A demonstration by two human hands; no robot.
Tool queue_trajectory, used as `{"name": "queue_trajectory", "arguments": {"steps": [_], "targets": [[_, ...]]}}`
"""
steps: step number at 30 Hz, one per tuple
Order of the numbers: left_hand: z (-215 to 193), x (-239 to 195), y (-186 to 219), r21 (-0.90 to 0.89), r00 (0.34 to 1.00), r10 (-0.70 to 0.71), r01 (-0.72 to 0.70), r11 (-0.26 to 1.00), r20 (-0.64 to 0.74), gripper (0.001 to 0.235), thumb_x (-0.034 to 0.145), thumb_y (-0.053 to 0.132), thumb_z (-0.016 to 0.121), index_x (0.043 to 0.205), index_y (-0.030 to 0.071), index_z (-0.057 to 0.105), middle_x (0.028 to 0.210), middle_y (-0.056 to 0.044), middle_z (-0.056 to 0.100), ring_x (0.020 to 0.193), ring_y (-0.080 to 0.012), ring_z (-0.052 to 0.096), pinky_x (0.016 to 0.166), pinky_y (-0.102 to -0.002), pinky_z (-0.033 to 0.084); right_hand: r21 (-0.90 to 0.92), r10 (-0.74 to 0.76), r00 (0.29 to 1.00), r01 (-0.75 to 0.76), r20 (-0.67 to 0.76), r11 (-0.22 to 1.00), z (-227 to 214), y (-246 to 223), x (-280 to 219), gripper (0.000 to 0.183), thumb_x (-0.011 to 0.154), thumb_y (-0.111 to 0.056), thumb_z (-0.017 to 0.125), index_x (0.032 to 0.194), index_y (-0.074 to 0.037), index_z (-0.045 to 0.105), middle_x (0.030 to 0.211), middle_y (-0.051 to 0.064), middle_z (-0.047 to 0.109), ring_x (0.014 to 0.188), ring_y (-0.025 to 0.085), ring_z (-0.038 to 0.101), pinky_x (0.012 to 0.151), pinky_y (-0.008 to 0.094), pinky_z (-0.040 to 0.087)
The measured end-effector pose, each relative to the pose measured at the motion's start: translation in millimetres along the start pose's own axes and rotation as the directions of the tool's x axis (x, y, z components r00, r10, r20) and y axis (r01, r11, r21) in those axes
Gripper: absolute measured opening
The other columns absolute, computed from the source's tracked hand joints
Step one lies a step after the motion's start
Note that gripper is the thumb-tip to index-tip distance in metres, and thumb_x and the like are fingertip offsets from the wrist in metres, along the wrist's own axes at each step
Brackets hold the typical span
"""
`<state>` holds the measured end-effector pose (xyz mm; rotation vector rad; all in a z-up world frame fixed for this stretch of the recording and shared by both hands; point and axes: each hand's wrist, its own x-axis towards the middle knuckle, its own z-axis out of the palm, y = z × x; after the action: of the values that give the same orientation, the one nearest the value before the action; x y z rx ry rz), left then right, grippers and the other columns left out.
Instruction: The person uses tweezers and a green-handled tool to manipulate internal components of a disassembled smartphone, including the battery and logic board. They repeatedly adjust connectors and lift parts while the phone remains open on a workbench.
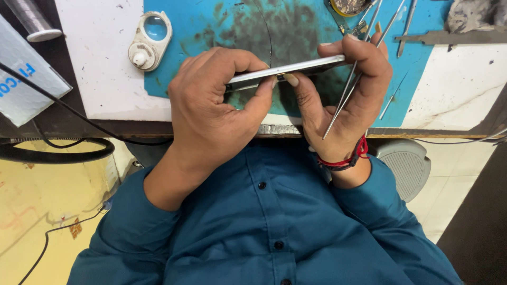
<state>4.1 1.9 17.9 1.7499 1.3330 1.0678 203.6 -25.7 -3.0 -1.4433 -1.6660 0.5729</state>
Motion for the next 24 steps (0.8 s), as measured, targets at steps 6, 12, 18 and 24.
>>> {"name": "queue_trajectory", "arguments": {"steps": [6, 12, 18, 24], "targets": [[1.2, -0.5, -0.7, 0.003, 1.0, 0.017, -0.017, 1.0, -0.008, 0.018, 0.096, 0.008, 0.083, 0.097, 0.01, 0.065, 0.087, -0.001, 0.07, 0.08, -0.0184, 0.067, 0.076, -0.032, 0.045, -0.019, -0.003, 1.0, 0.003, 0.006, 1.0, -1.0, 2.7, -1.7, 0.07, 0.1, -0.005, 0.091, 0.148, -0.008, 0.04, 0.126, 0.009, 0.062, 0.122, 0.016, 0.061, 0.129, 0.04, 0.018], [1.9, -1.1, -0.8, 0.001, 0.999, 0.031, -0.031, 1.0, -0.015, 0.019, 0.096, 0.007, 0.083, 0.097, 0.01, 0.064, 0.088, -0.001, 0.069, 0.082, -0.0189, 0.067, 0.077, -0.033, 0.046, -0.04, -0.007, 1.0, 0.007, 0.004, 0.999, -1.2, 2.3, -1.4, 0.069, 0.1, -0.007, 0.091, 0.147, -0.008, 0.041, 0.124, 0.008, 0.063, 0.122, 0.016, 0.061, 0.129, 0.043, 0.016], [3.0, -1.4, -0.4, 0.016, 0.999, 0.031, -0.031, 0.999, -0.023, 0.02, 0.095, 0.007, 0.084, 0.096, 0.009, 0.064, 0.087, -0.001, 0.069, 0.08, -0.0199, 0.066, 0.077, -0.033, 0.046, -0.042, 0.0, 1.0, 0.0, 0.005, 0.999, -1.1, 2.7, -2.3, 0.069, 0.1, -0.008, 0.091, 0.147, -0.008, 0.04, 0.125, 0.008, 0.063, 0.122, 0.016, 0.062, 0.13, 0.043, 0.014], [4.7, -2.2, 0.8, 0.008, 0.999, 0.032, -0.032, 0.999, -0.034, 0.021, 0.095, 0.006, 0.083, 0.096, 0.009, 0.063, 0.087, -0.001, 0.068, 0.082, -0.0203, 0.067, 0.079, -0.033, 0.048, -0.035, -0.001, 1.0, 0.001, 0.008, 0.999, -1.6, 4.3, -3.5, 0.068, 0.101, -0.008, 0.09, 0.147, -0.008, 0.04, 0.125, 0.008, 0.063, 0.121, 0.016, 0.063, 0.13, 0.043, 0.014]]}}
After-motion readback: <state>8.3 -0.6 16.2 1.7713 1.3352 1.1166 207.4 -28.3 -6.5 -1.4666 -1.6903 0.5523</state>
